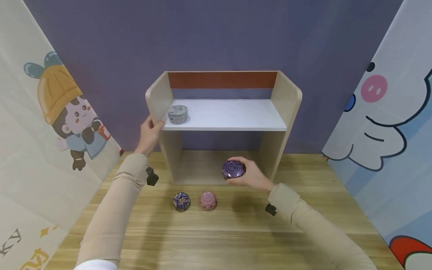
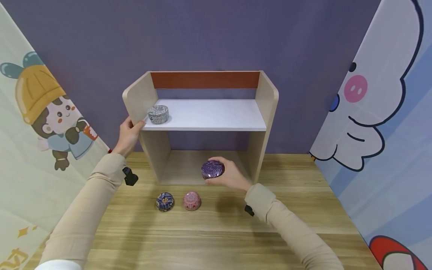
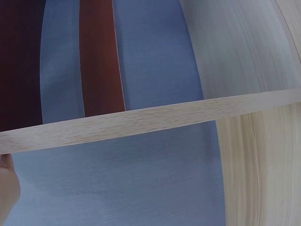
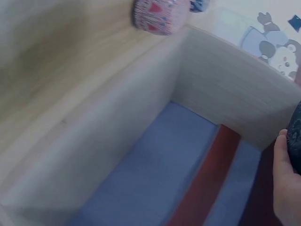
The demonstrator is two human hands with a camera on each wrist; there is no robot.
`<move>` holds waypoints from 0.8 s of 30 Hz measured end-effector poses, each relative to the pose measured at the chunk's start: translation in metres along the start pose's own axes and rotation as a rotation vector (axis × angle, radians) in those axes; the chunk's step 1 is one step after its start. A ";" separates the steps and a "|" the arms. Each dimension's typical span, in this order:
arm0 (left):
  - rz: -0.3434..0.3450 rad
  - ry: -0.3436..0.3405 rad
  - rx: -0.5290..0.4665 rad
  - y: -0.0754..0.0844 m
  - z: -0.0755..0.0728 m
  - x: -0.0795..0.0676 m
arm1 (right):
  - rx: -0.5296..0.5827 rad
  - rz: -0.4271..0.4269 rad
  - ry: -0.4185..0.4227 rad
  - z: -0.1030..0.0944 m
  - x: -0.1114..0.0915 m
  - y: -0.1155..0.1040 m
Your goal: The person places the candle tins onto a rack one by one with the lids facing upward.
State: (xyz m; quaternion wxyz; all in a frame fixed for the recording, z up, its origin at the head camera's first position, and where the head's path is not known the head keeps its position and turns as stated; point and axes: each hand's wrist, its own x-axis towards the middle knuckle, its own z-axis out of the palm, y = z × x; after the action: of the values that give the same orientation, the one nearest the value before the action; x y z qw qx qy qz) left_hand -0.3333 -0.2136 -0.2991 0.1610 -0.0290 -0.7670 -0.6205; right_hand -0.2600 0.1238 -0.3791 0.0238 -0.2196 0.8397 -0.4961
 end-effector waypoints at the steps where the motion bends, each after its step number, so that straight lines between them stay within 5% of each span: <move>1: -0.001 -0.005 0.001 -0.001 0.000 0.000 | -0.003 -0.001 -0.001 -0.001 0.001 -0.002; 24: 0.010 -0.019 -0.022 -0.001 0.000 0.000 | 0.053 -0.037 -0.002 -0.026 0.031 -0.066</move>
State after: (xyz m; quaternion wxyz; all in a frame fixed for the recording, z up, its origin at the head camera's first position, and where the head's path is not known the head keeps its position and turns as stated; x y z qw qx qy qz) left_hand -0.3338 -0.2142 -0.2994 0.1564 -0.0403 -0.7613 -0.6279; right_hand -0.2717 0.1061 -0.3044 0.0213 -0.2346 0.8221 -0.5182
